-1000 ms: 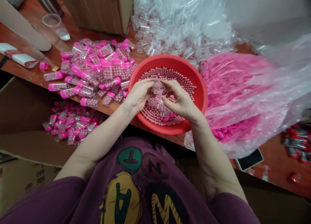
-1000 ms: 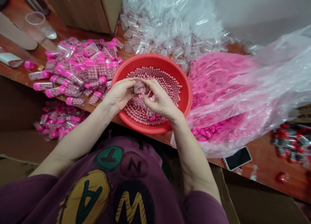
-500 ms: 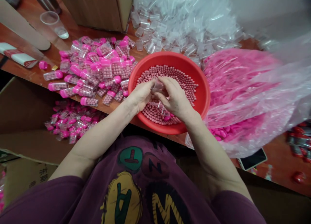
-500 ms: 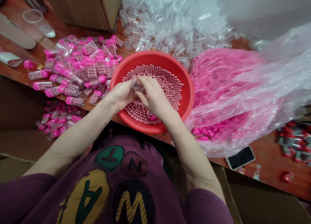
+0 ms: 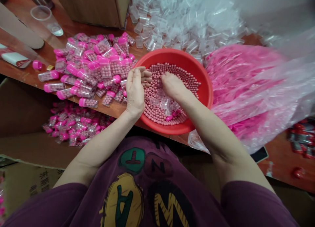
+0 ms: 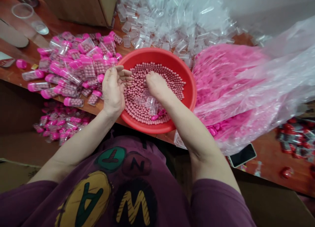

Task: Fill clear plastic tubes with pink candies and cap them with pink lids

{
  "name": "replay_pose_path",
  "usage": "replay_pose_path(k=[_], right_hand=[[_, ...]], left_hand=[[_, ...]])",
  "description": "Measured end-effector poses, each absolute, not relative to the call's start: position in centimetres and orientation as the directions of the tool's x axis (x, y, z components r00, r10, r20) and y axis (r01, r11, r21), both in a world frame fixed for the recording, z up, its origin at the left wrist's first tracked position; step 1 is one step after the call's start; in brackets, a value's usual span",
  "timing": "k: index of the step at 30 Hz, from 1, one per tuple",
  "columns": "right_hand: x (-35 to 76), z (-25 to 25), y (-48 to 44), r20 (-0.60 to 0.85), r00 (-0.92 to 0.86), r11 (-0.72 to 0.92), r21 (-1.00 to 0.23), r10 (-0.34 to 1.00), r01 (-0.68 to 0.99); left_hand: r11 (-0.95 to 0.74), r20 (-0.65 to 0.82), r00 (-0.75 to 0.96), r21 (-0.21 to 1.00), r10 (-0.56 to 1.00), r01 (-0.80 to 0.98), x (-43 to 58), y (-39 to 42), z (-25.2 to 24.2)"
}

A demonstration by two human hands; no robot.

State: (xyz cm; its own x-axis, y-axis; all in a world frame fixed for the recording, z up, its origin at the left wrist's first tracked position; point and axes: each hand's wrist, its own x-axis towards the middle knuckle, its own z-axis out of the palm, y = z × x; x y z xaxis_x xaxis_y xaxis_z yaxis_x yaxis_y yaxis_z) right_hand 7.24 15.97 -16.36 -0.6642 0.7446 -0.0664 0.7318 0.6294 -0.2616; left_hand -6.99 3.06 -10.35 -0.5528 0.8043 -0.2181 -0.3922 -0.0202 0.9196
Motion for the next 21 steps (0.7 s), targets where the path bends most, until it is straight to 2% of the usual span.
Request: replay_pose_path(k=[2, 5, 8, 11, 16, 21], right_hand=[[5.0, -16.1, 15.2, -0.128, -0.726, 0.670, -0.305, 0.675, 0.677], [3.7, -15.1, 14.4, -0.143, -0.764, 0.629, -0.483, 0.629, 0.609], [5.1, -13.9, 13.7, -0.095, -0.681, 0.455, -0.677, 0.726, 0.579], [6.8, -13.0, 12.5, -0.041, -0.586, 0.324, -0.801, 0.809, 0.503], [7.8, -12.6, 9.7, 0.046, -0.473, 0.279, -0.856, 0.880, 0.436], [9.0, -12.0, 9.0, 0.081, -0.532, 0.331, -0.858, 0.843, 0.393]], left_hand=[[-0.049, -0.180, -0.570, 0.931, 0.802, -0.362, -7.1, 3.1, -10.6], [-0.042, -0.152, -0.589, 0.952, 0.794, -0.303, -7.2, 3.1, -11.0], [-0.105, -0.108, -0.610, 0.947, 0.785, -0.303, -7.2, 3.2, -11.1], [-0.099, -0.114, -0.564, 0.938, 0.818, -0.333, -6.9, 3.4, -11.0], [0.174, -0.298, -0.252, 0.891, 0.921, -0.420, -6.5, 3.5, -10.3], [0.247, -0.363, -0.178, 0.850, 0.915, -0.465, -6.7, 3.3, -10.0]])
